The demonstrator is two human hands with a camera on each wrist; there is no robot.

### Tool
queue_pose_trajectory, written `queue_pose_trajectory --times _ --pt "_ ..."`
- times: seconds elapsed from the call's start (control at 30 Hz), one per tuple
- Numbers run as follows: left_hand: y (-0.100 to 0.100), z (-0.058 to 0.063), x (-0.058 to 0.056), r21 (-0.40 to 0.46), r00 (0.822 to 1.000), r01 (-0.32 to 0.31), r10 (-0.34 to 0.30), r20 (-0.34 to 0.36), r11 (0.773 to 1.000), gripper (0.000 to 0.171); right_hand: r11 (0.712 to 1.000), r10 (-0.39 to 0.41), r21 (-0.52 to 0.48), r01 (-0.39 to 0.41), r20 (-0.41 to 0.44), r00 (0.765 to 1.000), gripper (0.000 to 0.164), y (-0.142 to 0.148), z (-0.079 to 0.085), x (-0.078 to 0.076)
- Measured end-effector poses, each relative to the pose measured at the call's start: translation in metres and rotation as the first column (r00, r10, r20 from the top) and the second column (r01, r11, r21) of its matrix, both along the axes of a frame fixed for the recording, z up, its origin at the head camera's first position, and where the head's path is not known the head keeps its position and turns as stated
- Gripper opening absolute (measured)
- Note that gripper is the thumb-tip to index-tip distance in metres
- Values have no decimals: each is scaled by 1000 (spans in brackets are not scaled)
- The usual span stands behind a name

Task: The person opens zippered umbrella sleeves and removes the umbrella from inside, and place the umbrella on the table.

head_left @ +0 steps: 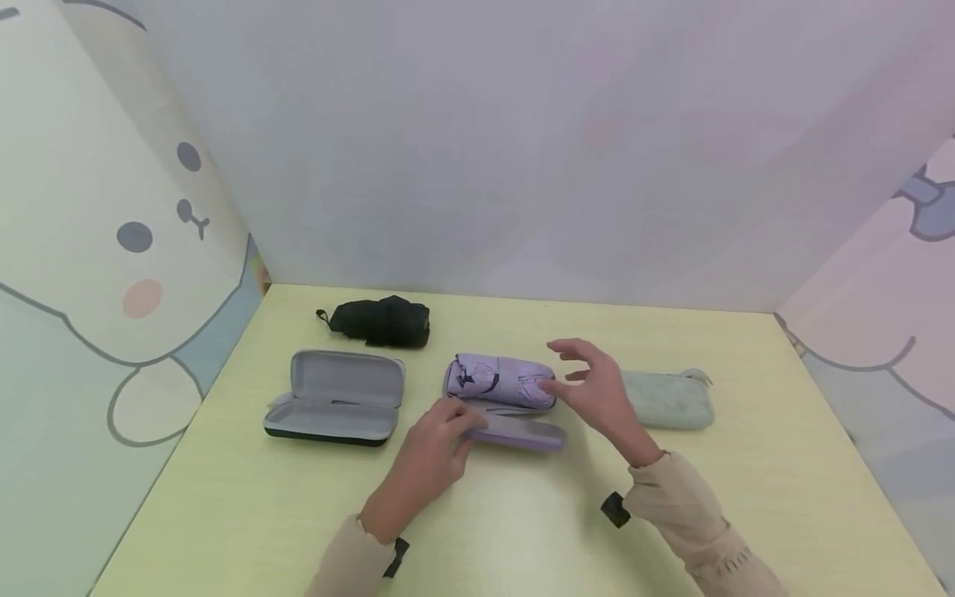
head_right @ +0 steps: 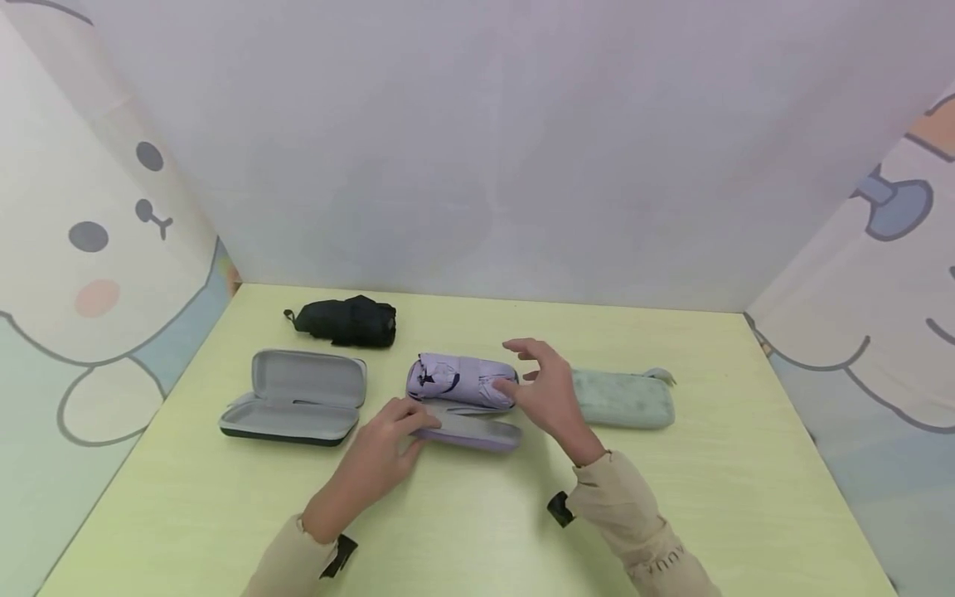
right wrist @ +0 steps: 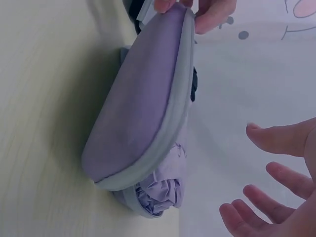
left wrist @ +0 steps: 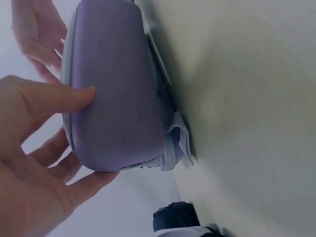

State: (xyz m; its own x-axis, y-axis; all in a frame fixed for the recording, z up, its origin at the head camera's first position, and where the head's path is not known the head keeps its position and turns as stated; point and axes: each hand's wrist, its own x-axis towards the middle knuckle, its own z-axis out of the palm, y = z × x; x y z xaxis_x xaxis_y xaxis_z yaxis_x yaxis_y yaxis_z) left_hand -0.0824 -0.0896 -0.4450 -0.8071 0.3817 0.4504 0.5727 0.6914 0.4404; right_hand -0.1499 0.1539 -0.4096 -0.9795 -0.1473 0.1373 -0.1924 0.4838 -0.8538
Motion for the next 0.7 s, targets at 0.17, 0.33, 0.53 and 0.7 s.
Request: queue_pose_trajectory --times 0.17,0.33,0.53,0.7 --pt "-1 -5 7 -12 1000 14 -14 -12 1000 28 997 55 59 -56 17 998 53 -3 -15 -11" --pt "-2 -12 13 -30 1000 14 -14 -5 999 29 985 86 148 -88 16 996 54 -7 -33 -20" --pt "-3 -21 19 -27 1000 -24 23 -16 999 29 968 121 219 -122 16 992 58 -12 -51 -28" --pt "-3 -26 23 -14 997 -58 57 -53 998 31 931 187 324 -167 -30 982 66 -14 -56 -31"
